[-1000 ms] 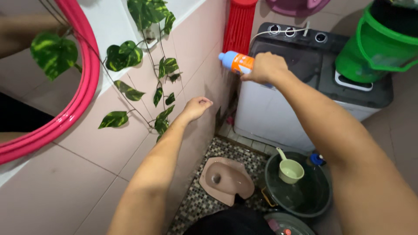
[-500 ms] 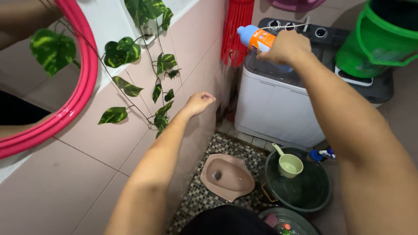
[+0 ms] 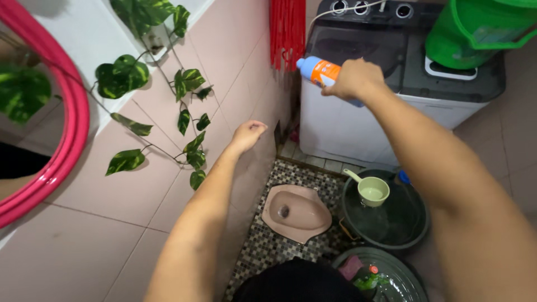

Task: The person pours water from a green cup into a bucket, then picks up a pink sponge and a green scrubber. They spray a blue cleaning solution onto the tiled walls and floor, then wipe the wall with the sponge.

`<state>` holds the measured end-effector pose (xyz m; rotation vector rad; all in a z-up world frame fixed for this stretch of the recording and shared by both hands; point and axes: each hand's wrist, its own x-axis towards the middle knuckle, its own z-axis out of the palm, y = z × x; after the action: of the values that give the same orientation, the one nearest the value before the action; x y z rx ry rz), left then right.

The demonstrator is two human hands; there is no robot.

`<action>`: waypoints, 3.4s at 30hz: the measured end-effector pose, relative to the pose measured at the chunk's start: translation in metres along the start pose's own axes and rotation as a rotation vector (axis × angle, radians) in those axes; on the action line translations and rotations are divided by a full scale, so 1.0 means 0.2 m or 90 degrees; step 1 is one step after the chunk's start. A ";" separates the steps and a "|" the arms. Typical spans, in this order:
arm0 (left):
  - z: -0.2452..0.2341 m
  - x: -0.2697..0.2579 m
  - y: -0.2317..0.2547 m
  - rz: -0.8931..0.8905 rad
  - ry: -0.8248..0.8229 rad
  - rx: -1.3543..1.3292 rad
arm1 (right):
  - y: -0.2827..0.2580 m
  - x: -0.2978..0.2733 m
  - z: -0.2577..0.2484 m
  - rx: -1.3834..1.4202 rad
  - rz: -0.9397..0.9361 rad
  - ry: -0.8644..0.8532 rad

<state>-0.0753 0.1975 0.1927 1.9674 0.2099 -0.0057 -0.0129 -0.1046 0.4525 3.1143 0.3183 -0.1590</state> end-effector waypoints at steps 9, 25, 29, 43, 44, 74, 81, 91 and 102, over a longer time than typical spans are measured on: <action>0.03 -0.02 -0.09 -0.034 0.008 -0.006 | -0.14 -0.15 0.41 0.071 -0.047 -0.081; 0.04 -0.01 -0.41 -0.059 0.011 -0.021 | -0.10 -0.16 0.76 0.138 0.015 -0.104; 0.05 -0.04 -0.40 -0.074 0.014 -0.012 | -0.04 -0.16 0.73 0.139 0.066 -0.120; 0.13 -0.09 -0.43 -0.084 0.008 -0.035 | 0.02 -0.17 0.74 0.150 0.065 -0.123; 0.13 -0.09 -0.43 -0.086 0.006 -0.043 | 0.02 -0.18 0.73 0.141 0.049 -0.125; 0.28 -0.20 -0.61 -0.149 -0.003 -0.052 | 0.05 -0.25 1.06 0.076 0.047 -0.235; 0.34 -0.21 -0.82 -0.153 -0.021 -0.133 | 0.01 -0.31 1.12 0.107 0.092 -0.249; 0.41 -0.33 -0.89 -0.260 -0.018 -0.205 | 0.05 -0.34 1.21 0.071 0.048 -0.274; 0.44 -0.39 -0.93 -0.224 -0.033 -0.153 | 0.14 -0.32 1.36 0.132 0.113 -0.242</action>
<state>-0.1722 0.1767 -0.0035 1.6685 0.4974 -0.2487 -0.0972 -0.1505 0.1890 3.1891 0.0172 -0.8136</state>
